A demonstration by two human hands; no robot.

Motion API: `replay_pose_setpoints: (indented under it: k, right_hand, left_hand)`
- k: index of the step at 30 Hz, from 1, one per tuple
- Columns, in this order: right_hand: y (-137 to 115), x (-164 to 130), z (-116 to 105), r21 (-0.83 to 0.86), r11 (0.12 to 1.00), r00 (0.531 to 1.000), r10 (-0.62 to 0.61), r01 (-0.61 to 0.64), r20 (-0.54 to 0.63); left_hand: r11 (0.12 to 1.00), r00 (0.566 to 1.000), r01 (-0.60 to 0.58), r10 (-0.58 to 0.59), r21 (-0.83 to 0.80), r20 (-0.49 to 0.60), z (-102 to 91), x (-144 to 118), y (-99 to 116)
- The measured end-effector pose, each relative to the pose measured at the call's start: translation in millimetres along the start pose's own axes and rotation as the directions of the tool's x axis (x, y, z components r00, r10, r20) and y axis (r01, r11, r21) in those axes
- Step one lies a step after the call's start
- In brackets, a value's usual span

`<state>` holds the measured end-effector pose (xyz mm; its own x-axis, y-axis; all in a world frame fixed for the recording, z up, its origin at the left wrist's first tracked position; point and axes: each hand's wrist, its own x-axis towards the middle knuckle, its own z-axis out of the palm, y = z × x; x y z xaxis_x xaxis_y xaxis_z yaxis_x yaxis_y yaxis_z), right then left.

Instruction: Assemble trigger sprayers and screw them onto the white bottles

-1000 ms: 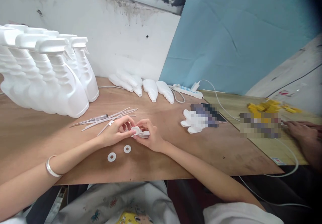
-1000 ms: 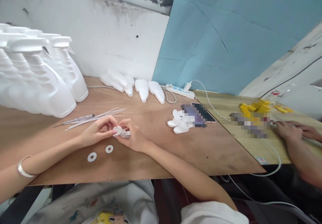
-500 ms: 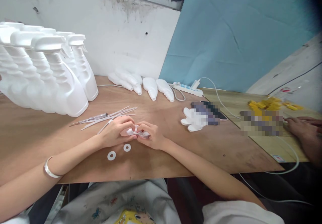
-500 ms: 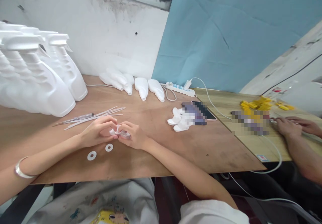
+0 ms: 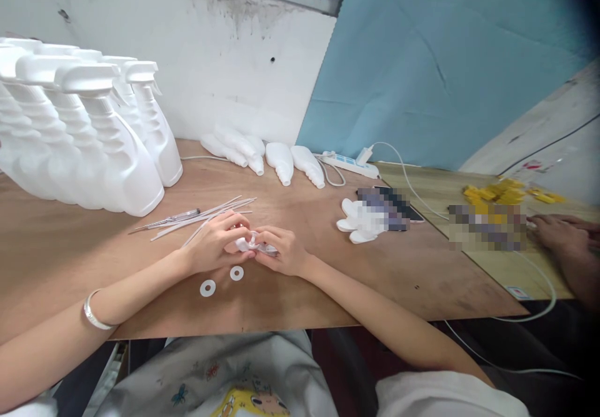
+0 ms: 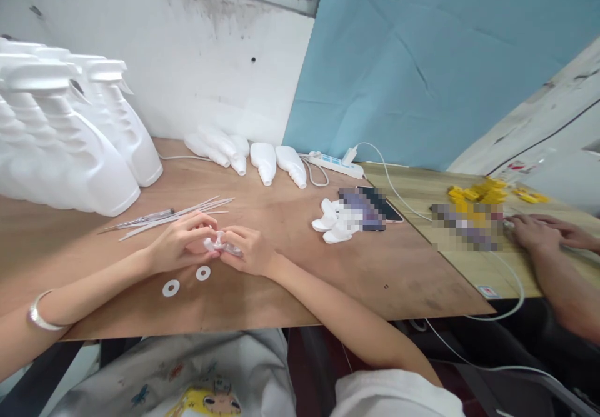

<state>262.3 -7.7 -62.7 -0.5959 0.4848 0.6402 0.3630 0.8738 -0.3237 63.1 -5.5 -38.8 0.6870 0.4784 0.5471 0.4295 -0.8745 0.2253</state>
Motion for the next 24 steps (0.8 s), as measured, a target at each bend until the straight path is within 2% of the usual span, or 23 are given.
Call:
replay_pose_setpoints:
  k: [9, 14, 17, 24]
  right_hand:
    - [-3.7, 1.5, 1.2, -0.027, 0.999, 0.999, -0.019, 0.018, -0.041]
    - [-2.1, 2.4, 0.4, -0.054, 0.999, 1.000, -0.006, 0.006, -0.005]
    - [-2.5, 3.2, 0.7, -0.081, 0.996, 0.999, -0.030, 0.029, -0.020]
    - [-2.6, -5.5, 8.6, -0.069, 0.997, 0.995, 0.019, -0.025, -0.095]
  left_hand:
    - [0.996, 0.999, -0.039, 0.041, 0.080, -0.028, -2.3, -0.7, 2.0]
    - [0.986, 0.997, -0.080, 0.080, 0.147, 0.008, -1.0, -0.7, 3.1]
    - [0.979, 0.995, -0.098, 0.095, 0.179, 0.030, -0.2, -1.2, 2.3]
    - [0.980, 0.999, -0.048, 0.046, 0.194, 0.015, -0.9, -3.6, 4.0]
